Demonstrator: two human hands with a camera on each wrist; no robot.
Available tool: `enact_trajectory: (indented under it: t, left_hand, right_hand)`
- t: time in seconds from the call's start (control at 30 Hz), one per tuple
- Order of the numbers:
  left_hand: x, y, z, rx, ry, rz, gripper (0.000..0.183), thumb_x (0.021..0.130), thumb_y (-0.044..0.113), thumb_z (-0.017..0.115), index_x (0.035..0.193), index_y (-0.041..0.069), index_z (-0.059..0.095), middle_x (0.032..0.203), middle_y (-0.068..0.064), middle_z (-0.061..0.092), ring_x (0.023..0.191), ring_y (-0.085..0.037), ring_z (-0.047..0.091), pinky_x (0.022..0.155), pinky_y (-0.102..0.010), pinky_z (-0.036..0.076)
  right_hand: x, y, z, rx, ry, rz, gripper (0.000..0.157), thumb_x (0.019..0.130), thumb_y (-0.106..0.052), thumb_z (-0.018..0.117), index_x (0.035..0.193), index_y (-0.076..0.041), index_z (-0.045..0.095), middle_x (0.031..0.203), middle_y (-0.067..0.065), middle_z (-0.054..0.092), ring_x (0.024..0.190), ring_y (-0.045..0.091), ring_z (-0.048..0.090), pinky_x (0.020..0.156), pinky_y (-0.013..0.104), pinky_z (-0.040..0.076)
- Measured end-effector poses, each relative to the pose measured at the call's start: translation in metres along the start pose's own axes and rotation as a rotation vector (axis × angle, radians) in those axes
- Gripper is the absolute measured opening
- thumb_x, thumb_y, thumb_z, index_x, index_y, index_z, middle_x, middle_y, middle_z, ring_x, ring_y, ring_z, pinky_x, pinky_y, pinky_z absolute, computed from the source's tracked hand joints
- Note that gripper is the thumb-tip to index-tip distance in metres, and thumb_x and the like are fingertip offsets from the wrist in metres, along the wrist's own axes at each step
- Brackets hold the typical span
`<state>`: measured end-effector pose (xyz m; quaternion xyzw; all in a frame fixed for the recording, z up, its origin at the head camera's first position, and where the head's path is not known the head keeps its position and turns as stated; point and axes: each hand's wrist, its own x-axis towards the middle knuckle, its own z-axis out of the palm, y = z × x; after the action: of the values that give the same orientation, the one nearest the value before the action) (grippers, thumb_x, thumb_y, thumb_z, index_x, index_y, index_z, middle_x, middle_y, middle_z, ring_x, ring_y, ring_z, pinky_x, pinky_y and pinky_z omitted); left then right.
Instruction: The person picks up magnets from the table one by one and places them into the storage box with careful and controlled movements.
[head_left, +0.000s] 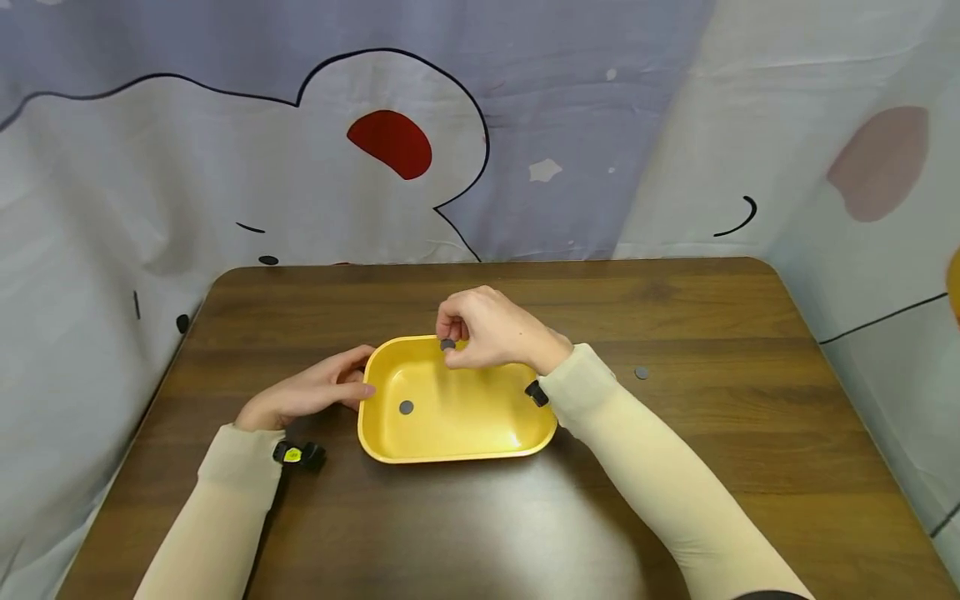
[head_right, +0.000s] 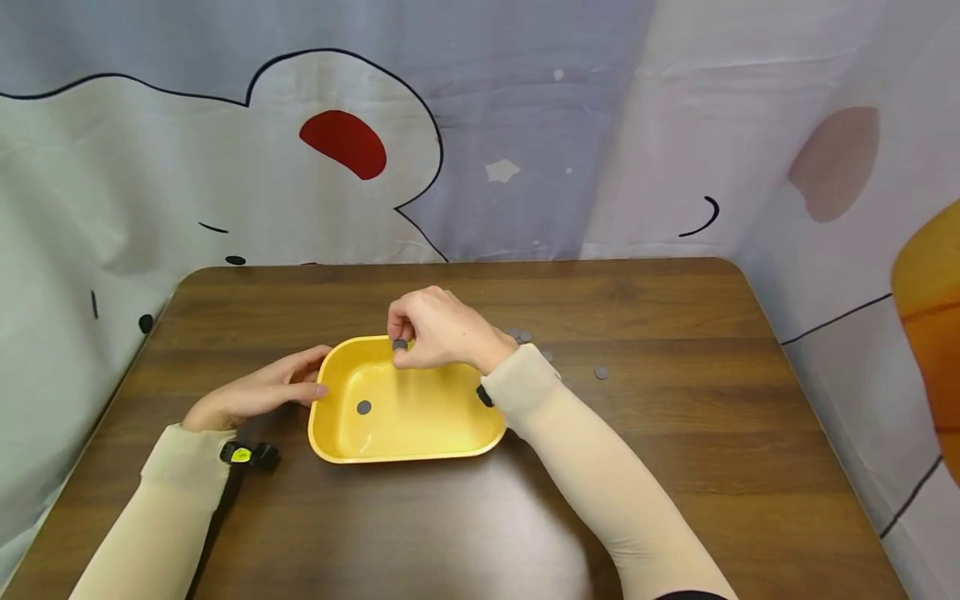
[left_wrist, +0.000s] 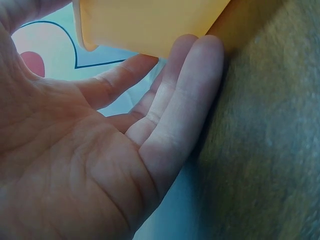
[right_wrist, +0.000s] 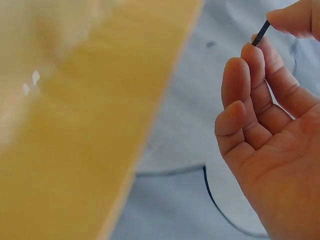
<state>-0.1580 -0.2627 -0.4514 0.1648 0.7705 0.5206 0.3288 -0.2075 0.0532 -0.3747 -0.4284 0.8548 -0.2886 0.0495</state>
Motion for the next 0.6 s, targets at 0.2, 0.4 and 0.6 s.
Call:
enact_trajectory:
  t: [0.2, 0.4, 0.6]
  left_hand:
    - [0.002, 0.001, -0.001, -0.008, -0.018, 0.010, 0.055, 0.105, 0.019, 0.058, 0.150, 0.001, 0.035, 0.124, -0.023, 0.066, 0.099, -0.023, 0.071, 0.089, -0.031, 0.062]
    - [0.003, 0.000, -0.001, -0.017, -0.027, 0.020, 0.054, 0.104, 0.017, 0.058, 0.150, -0.001, 0.034, 0.122, -0.024, 0.066, 0.097, -0.022, 0.072, 0.087, -0.033, 0.062]
    - [0.001, -0.001, -0.001, -0.018, -0.014, 0.013, 0.054, 0.104, 0.018, 0.059, 0.150, 0.000, 0.035, 0.123, -0.023, 0.065, 0.099, -0.022, 0.071, 0.087, -0.033, 0.062]
  right_hand:
    - [0.007, -0.005, 0.028, -0.048, -0.090, -0.008, 0.010, 0.076, -0.016, 0.077, 0.082, -0.016, 0.068, 0.081, -0.002, 0.067, 0.074, 0.008, 0.058, 0.070, 0.020, 0.050]
    - [0.010, -0.007, 0.049, -0.108, -0.177, -0.022, 0.009, 0.078, -0.016, 0.077, 0.081, -0.014, 0.068, 0.079, -0.004, 0.065, 0.071, 0.008, 0.057, 0.067, 0.019, 0.047]
    - [0.014, -0.010, 0.061, -0.152, -0.227, -0.041, 0.007, 0.076, -0.015, 0.075, 0.080, -0.014, 0.069, 0.073, -0.008, 0.061, 0.067, 0.007, 0.055, 0.063, 0.019, 0.043]
